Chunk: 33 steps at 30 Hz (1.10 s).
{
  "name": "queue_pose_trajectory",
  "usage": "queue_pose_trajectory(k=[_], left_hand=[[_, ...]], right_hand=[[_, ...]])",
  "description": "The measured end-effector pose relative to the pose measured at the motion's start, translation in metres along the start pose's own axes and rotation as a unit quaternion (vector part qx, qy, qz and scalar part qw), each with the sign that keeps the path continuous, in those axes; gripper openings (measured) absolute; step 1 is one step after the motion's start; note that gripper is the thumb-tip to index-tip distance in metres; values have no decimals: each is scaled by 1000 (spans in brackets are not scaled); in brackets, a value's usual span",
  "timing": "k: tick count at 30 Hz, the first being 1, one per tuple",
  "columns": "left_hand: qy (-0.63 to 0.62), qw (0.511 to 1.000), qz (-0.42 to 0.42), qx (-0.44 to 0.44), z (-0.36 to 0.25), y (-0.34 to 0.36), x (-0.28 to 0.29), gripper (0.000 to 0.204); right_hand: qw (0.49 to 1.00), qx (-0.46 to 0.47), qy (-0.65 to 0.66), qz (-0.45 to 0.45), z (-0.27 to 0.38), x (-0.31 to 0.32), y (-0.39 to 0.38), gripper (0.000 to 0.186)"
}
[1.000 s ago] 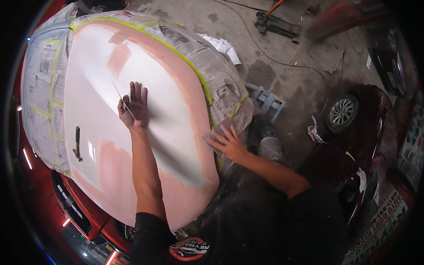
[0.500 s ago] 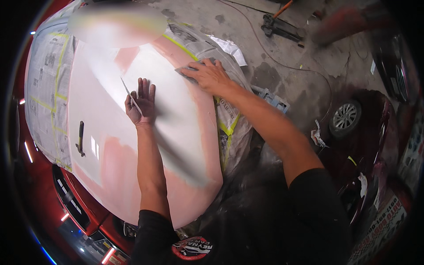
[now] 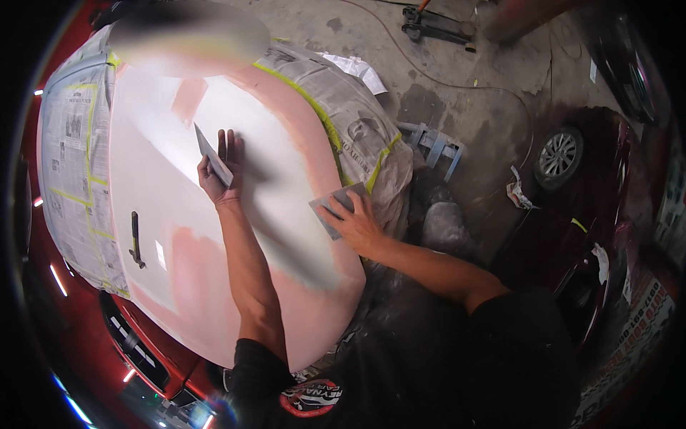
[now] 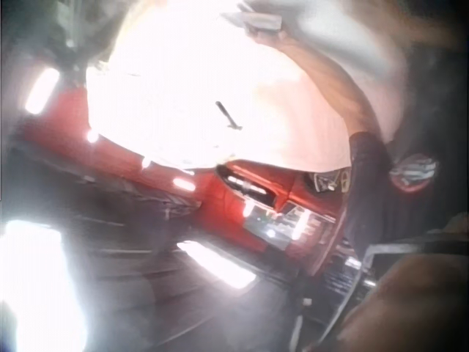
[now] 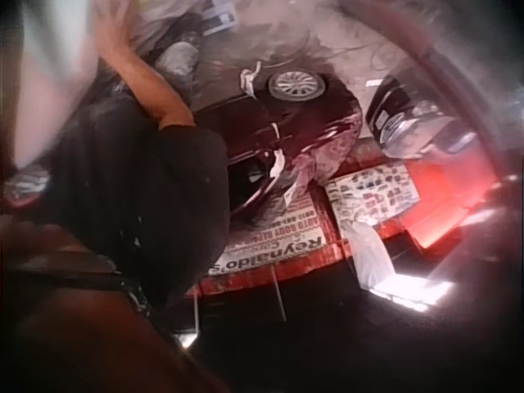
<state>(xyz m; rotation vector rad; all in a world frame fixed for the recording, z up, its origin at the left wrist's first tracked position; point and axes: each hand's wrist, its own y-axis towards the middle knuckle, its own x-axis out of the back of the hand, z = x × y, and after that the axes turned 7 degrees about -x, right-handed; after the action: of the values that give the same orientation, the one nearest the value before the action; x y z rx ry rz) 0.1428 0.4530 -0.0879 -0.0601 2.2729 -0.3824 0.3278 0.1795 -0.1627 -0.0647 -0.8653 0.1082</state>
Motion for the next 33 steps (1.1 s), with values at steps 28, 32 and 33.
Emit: queue_pose_trajectory(k=[28, 32, 33], left_hand=[[96, 987, -128, 9, 25, -323, 17, 41], [90, 988, -120, 20, 37, -318, -10, 40], [109, 986, -123, 14, 46, -317, -14, 40]], right_hand=[[985, 46, 111, 122, -19, 47, -64, 81], [942, 241, 232, 37, 37, 143, -61, 75], [921, 324, 206, 57, 45, 158, -67, 74]])
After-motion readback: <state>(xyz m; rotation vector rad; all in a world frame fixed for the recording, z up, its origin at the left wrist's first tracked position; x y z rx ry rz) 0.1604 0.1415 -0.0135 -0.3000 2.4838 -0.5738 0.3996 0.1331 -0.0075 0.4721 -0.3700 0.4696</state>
